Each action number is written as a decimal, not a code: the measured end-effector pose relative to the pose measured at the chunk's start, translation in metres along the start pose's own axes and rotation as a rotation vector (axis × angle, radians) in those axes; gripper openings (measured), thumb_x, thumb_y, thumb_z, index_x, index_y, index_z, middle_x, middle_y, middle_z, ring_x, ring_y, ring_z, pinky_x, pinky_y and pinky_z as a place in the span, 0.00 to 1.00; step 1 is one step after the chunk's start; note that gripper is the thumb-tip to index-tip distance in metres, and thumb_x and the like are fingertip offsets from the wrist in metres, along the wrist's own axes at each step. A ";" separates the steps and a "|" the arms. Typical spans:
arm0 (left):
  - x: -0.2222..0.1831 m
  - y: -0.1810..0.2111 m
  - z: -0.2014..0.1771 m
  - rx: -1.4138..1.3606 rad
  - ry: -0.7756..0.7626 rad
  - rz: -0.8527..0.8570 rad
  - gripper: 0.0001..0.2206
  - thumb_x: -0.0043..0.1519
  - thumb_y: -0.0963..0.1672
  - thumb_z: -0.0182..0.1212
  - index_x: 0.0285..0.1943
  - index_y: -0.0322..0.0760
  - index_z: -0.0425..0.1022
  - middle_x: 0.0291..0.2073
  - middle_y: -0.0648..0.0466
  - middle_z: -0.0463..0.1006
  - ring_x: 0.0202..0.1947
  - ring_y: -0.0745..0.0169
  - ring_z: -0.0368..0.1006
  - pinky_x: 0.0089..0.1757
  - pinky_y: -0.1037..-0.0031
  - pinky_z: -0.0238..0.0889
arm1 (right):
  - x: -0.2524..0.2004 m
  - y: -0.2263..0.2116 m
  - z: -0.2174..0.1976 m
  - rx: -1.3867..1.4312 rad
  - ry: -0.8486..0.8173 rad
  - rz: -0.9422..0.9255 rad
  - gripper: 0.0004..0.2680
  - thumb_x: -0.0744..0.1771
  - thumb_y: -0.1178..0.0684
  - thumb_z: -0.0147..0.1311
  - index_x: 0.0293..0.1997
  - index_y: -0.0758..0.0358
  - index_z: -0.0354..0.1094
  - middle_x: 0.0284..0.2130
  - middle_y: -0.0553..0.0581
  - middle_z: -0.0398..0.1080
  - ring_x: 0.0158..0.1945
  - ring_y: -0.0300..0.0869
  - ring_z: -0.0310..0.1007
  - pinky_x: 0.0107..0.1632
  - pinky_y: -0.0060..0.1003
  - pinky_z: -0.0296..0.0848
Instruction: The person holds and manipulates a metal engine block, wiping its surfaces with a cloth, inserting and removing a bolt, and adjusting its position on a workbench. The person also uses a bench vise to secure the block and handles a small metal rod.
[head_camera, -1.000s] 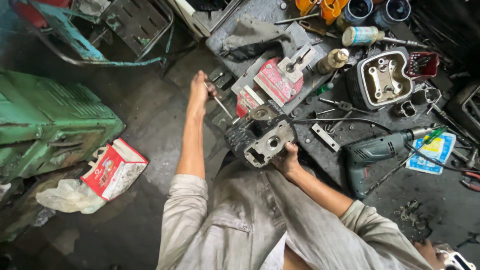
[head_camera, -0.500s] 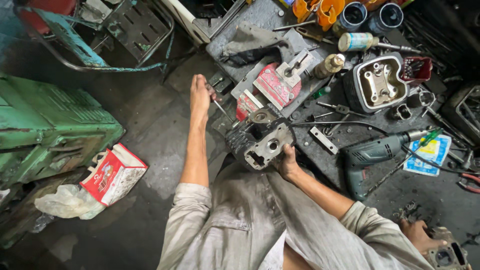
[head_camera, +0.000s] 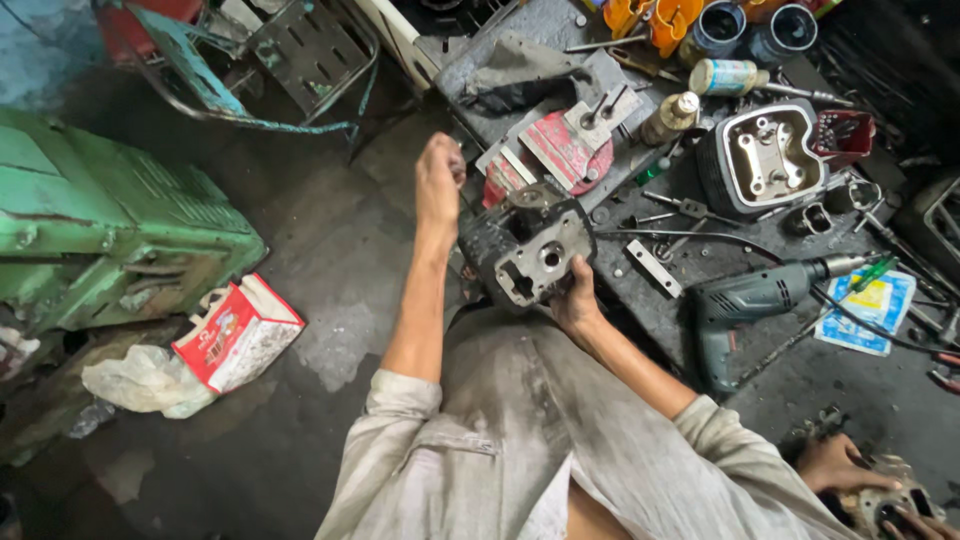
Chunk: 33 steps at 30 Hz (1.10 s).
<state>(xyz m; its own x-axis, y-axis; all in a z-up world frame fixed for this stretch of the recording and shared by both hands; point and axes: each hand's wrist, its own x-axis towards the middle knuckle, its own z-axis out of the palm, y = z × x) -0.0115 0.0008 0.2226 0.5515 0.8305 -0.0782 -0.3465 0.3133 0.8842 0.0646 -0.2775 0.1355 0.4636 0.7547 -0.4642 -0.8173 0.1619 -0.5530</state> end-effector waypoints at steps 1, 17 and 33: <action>-0.016 0.004 0.010 0.065 -0.020 0.041 0.14 0.73 0.48 0.44 0.32 0.44 0.58 0.25 0.64 0.57 0.24 0.76 0.50 0.28 0.77 0.46 | -0.003 -0.001 -0.003 0.012 0.020 0.015 0.35 0.59 0.28 0.64 0.68 0.58 0.59 0.62 0.55 0.67 0.65 0.50 0.66 0.67 0.54 0.63; -0.029 0.028 0.016 0.102 -0.167 0.098 0.14 0.74 0.47 0.44 0.34 0.39 0.60 0.27 0.59 0.59 0.29 0.70 0.57 0.35 0.75 0.56 | 0.012 -0.012 -0.031 0.005 -0.139 0.120 0.33 0.59 0.35 0.69 0.67 0.57 0.61 0.61 0.53 0.69 0.65 0.48 0.66 0.69 0.51 0.61; -0.056 0.059 0.027 0.481 -0.236 0.101 0.15 0.76 0.47 0.40 0.39 0.35 0.63 0.32 0.54 0.72 0.38 0.66 0.65 0.48 0.74 0.60 | 0.003 -0.026 -0.024 -0.082 -0.175 0.125 0.28 0.61 0.40 0.67 0.67 0.55 0.61 0.58 0.54 0.69 0.63 0.49 0.69 0.63 0.54 0.69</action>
<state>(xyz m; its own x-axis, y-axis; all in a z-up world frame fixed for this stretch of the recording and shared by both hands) -0.0422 -0.0400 0.2918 0.7082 0.7021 0.0743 -0.0509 -0.0542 0.9972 0.0956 -0.2952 0.1317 0.2885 0.8655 -0.4095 -0.8306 0.0136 -0.5567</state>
